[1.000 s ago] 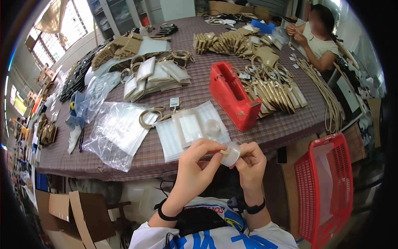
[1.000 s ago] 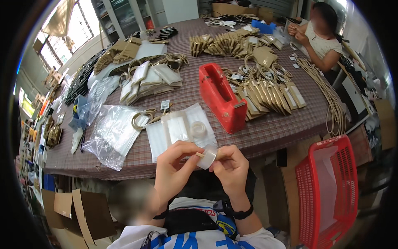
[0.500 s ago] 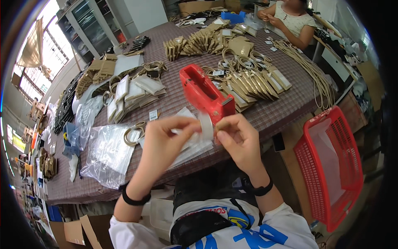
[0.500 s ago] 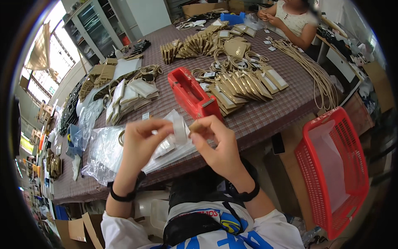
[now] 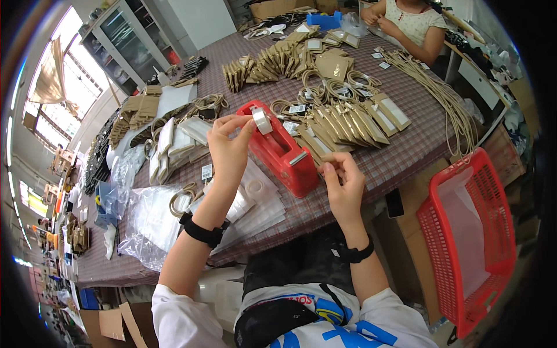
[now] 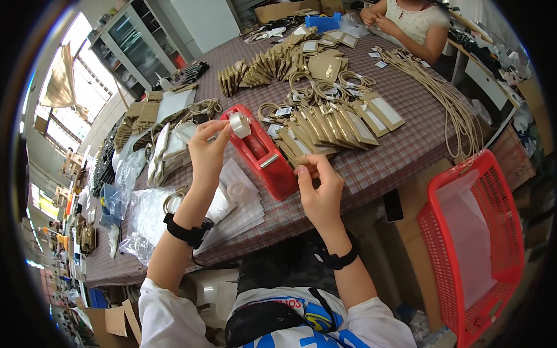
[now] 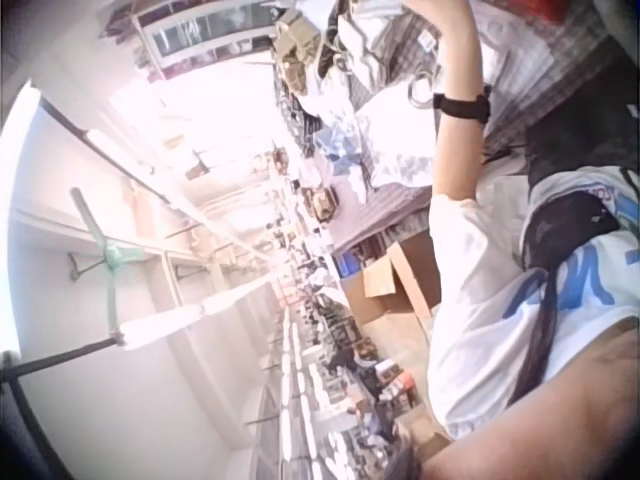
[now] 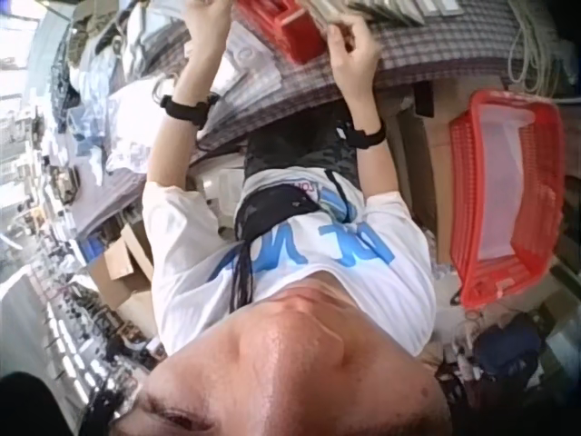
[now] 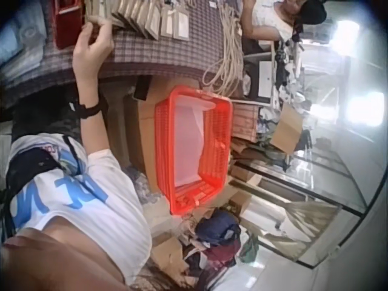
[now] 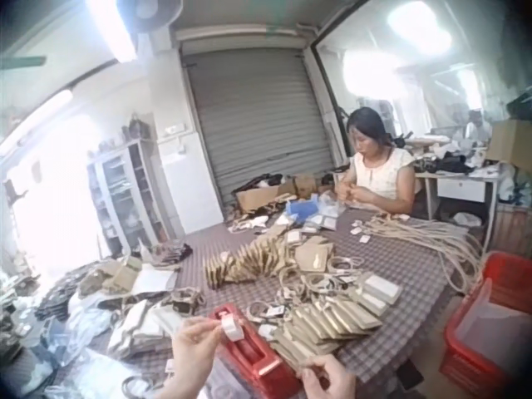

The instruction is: The person loads a roll of clear tape into a red tape dispenser. They then repeatedly pick up small rectangular items wrapped in foam, place them on the table, and secure them with tape from the dispenser. The person handles the items one at a time, stacking the finished units on the table.

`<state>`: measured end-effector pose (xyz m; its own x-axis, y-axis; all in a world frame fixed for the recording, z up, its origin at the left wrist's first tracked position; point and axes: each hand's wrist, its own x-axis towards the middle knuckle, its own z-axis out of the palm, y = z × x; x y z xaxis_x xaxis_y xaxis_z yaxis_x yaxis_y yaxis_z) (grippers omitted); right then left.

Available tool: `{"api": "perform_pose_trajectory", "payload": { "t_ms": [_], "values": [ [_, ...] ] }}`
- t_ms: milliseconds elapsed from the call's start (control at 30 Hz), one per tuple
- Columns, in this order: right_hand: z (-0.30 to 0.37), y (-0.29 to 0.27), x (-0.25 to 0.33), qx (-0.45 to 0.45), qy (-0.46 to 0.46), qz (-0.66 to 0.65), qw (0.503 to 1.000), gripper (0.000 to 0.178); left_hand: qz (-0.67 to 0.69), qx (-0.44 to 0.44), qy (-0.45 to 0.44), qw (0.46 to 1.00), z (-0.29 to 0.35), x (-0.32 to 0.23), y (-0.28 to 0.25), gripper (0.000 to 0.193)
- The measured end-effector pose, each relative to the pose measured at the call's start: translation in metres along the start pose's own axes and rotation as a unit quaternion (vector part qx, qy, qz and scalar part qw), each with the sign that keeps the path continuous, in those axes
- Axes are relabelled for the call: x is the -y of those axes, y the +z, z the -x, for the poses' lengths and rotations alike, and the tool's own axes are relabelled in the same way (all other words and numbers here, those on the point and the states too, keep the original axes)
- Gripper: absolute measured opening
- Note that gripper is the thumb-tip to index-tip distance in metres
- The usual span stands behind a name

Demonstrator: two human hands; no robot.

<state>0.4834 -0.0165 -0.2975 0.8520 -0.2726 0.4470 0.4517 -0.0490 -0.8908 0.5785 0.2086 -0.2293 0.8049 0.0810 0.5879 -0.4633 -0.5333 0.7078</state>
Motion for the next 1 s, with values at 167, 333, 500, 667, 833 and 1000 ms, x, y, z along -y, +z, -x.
{"api": "perform_pose_trajectory", "payload": {
  "t_ms": [167,333,500,667,833,1000],
  "values": [
    [0.001,-0.002,0.003,0.012,-0.012,0.005,1.0,0.014,-0.134,-0.013,0.002,0.991,0.003,-0.005,0.003,0.015],
    [0.001,-0.001,0.003,0.017,-0.015,0.005,1.0,0.014,-0.191,-0.009,0.018,0.981,0.004,-0.005,0.004,0.018],
    [0.0,-0.002,0.0,0.016,-0.022,0.015,1.0,0.013,-0.262,-0.004,0.056,0.963,-0.001,-0.018,0.004,0.015],
    [-0.001,0.0,0.0,0.001,-0.021,0.016,1.0,0.012,-0.325,0.036,0.087,0.941,-0.01,-0.037,0.001,0.014],
    [0.0,0.0,-0.002,0.003,-0.028,0.021,0.999,0.012,-0.342,0.025,0.104,0.934,-0.005,-0.038,0.007,0.014],
    [0.001,0.001,-0.002,0.001,-0.035,0.021,0.999,0.012,-0.299,0.033,0.081,0.95,-0.004,-0.032,0.006,0.011]
  ]
}}
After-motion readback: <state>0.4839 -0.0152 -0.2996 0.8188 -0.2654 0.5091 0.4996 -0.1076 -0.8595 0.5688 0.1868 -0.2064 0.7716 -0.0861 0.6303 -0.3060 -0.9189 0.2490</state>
